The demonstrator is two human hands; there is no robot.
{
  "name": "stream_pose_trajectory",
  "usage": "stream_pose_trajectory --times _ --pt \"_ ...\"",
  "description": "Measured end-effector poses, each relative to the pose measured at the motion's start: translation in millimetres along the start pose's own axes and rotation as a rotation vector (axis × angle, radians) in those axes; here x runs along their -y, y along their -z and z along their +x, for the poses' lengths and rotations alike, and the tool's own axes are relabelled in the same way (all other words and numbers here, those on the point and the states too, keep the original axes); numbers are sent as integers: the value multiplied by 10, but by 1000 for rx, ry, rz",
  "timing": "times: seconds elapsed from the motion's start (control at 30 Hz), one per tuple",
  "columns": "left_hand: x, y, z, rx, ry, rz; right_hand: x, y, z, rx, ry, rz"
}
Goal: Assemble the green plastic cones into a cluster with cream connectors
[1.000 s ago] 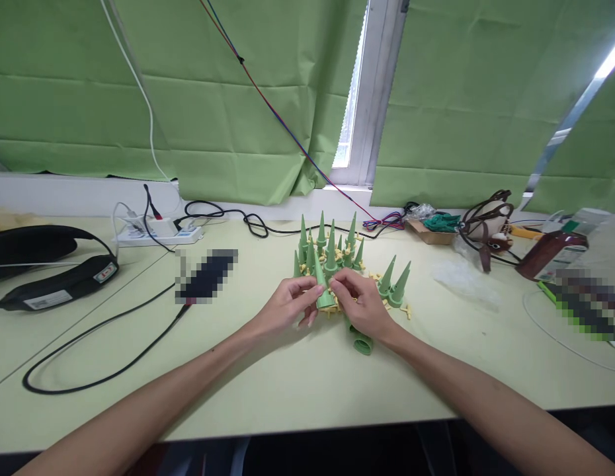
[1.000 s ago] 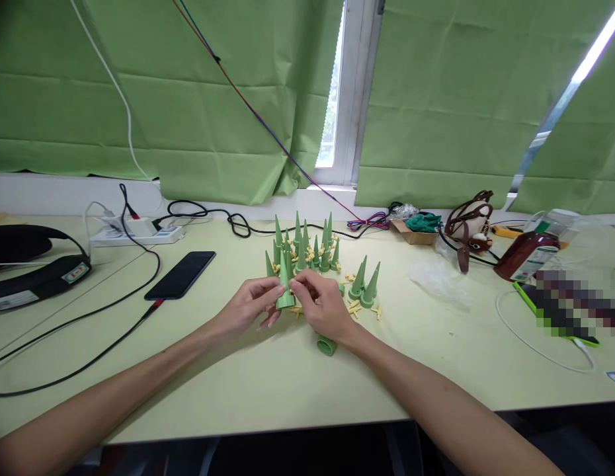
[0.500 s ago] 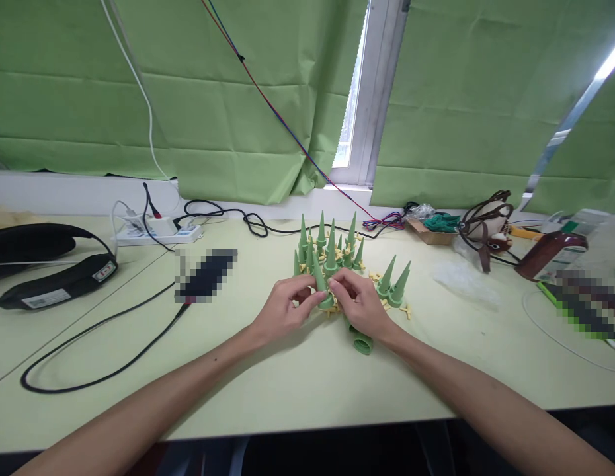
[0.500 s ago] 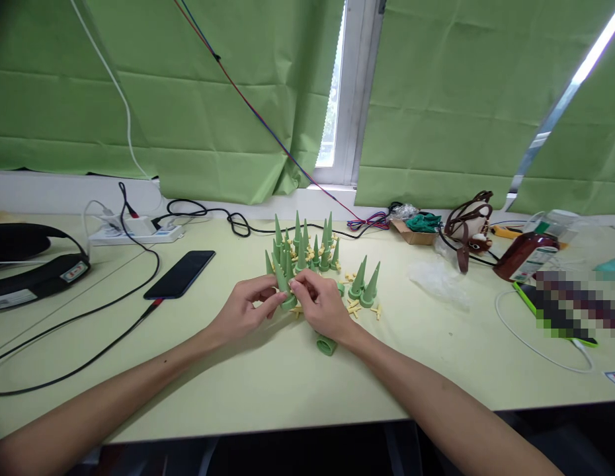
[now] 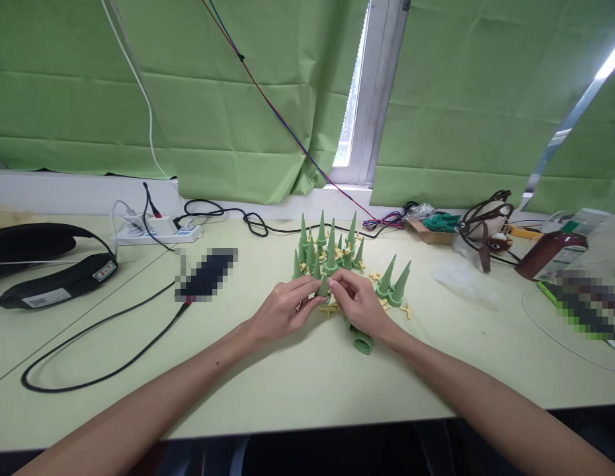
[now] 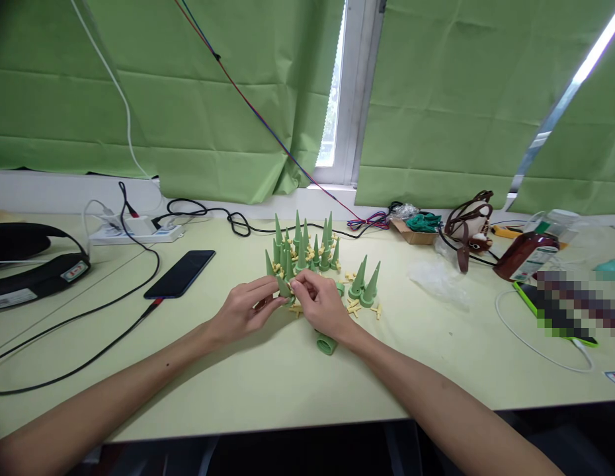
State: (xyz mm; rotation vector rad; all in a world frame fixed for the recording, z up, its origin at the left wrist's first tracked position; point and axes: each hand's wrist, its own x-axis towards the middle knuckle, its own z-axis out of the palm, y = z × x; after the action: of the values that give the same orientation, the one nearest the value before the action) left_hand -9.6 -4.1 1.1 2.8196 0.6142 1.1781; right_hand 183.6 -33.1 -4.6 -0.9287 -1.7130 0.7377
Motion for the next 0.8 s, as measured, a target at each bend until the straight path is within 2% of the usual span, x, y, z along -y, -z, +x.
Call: stream_pose_trajectory --times 0.37,0.47,0.57,0.67,0.73,0.8 --pt "41 -2 -27 56 5 86 -8 3 20 18 -46 41" --pt "-19 -2 19 33 112 -33 -30 3 41 17 -73 102" --pt "-99 -1 86 -7 311 -180 -36 9 76 45 -132 218" --pt "-144 -3 127 7 501 -359 -19 23 104 71 -229 351" --pt "-143 -11 130 11 551 -428 -5 35 113 83 -293 421" --pt "-124 -22 121 -2 529 -399 5 44 115 96 -331 471"
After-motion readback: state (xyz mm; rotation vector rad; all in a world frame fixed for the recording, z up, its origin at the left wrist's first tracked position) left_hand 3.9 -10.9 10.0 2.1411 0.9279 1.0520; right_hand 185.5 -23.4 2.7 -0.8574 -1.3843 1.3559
